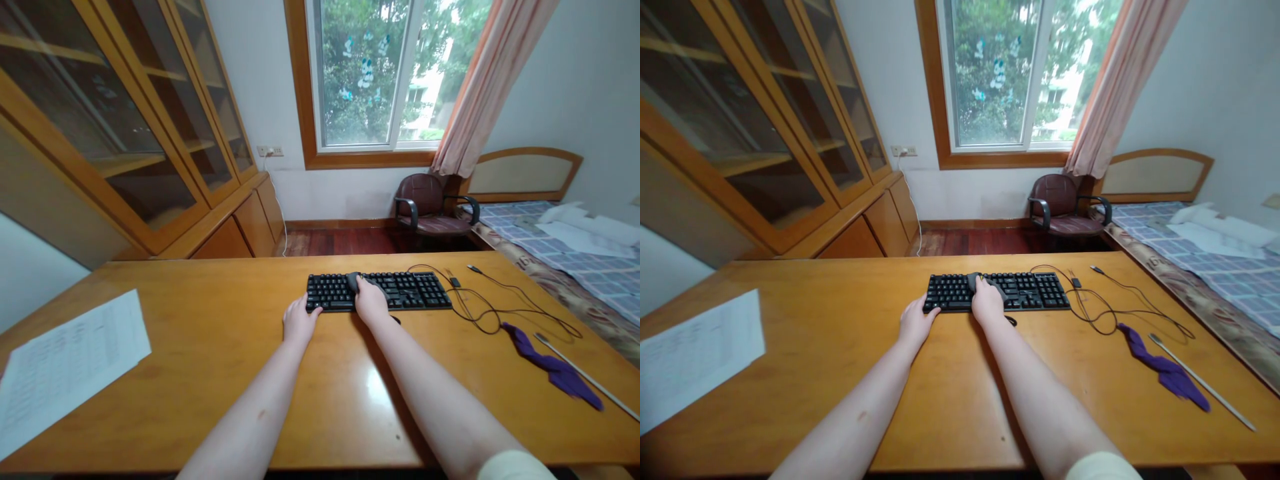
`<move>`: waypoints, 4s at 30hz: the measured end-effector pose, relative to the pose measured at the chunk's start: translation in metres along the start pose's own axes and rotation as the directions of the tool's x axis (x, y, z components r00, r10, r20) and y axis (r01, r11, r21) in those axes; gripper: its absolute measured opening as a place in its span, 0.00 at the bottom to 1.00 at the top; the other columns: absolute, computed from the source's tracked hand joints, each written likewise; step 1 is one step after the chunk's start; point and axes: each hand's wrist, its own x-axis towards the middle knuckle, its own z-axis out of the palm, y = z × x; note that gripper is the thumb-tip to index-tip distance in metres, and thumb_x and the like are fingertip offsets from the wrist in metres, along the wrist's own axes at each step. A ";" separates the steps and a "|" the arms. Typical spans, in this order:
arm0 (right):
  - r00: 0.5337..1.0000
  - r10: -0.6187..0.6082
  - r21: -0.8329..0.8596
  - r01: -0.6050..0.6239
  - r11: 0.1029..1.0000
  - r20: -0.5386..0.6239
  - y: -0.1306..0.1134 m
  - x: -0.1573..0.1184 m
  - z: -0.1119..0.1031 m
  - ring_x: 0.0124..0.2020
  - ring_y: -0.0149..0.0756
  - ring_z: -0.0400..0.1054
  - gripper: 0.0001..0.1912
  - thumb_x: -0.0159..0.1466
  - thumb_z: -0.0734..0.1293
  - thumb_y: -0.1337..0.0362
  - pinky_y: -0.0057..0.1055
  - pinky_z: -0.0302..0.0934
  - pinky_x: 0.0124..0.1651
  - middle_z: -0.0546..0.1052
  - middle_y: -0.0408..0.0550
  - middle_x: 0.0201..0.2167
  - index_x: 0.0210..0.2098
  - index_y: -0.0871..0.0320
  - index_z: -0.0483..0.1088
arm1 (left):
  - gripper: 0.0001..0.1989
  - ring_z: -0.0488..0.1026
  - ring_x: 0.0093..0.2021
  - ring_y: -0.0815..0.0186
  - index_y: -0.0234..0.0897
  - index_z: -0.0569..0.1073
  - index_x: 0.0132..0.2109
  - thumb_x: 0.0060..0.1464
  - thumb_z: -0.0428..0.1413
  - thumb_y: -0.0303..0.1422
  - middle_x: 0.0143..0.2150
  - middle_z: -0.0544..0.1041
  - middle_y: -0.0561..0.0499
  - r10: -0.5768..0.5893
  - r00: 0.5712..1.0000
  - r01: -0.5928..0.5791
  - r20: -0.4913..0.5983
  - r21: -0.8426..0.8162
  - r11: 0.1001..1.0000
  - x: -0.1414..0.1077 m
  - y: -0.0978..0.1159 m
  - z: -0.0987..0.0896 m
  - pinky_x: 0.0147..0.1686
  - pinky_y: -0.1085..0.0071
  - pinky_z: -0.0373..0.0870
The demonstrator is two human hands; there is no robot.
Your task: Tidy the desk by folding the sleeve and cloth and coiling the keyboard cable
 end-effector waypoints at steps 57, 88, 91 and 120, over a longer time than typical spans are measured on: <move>0.900 0.436 -0.366 -0.402 0.839 0.011 0.177 0.041 -0.104 0.45 0.44 0.69 0.23 0.58 0.57 0.69 0.36 0.60 0.45 0.75 0.56 0.45 0.51 0.53 0.70 | 0.40 0.66 0.54 0.55 0.32 0.56 0.62 0.45 0.61 0.43 0.54 0.72 0.43 -0.114 0.993 0.113 -0.010 -0.094 0.989 0.002 -0.002 0.006 0.53 0.63 0.60; 0.952 -0.018 -0.407 0.147 0.901 0.305 0.011 0.050 -0.058 0.45 0.46 0.70 0.18 0.63 0.54 0.68 0.39 0.60 0.46 0.76 0.63 0.40 0.43 0.64 0.73 | 0.41 0.64 0.55 0.55 0.33 0.54 0.63 0.46 0.61 0.42 0.55 0.70 0.44 -0.138 0.990 0.139 0.018 -0.120 0.983 0.000 0.002 0.002 0.54 0.64 0.57; 0.945 -0.064 -0.387 0.193 0.902 0.322 -0.017 0.055 -0.040 0.44 0.49 0.70 0.18 0.62 0.54 0.69 0.42 0.61 0.46 0.76 0.65 0.40 0.42 0.66 0.73 | 0.41 0.64 0.56 0.55 0.34 0.54 0.63 0.46 0.61 0.42 0.55 0.70 0.44 -0.146 0.989 0.149 0.033 -0.117 0.982 -0.001 0.004 0.000 0.55 0.63 0.56; 0.857 -0.391 0.021 0.408 0.913 0.335 -0.094 0.068 0.005 0.48 0.34 0.65 0.18 0.58 0.59 0.71 0.27 0.56 0.50 0.74 0.47 0.46 0.47 0.55 0.70 | 0.43 0.66 0.55 0.55 0.33 0.52 0.63 0.44 0.61 0.42 0.53 0.72 0.40 -0.130 0.992 0.127 -0.010 -0.135 0.983 -0.001 -0.001 0.008 0.53 0.62 0.58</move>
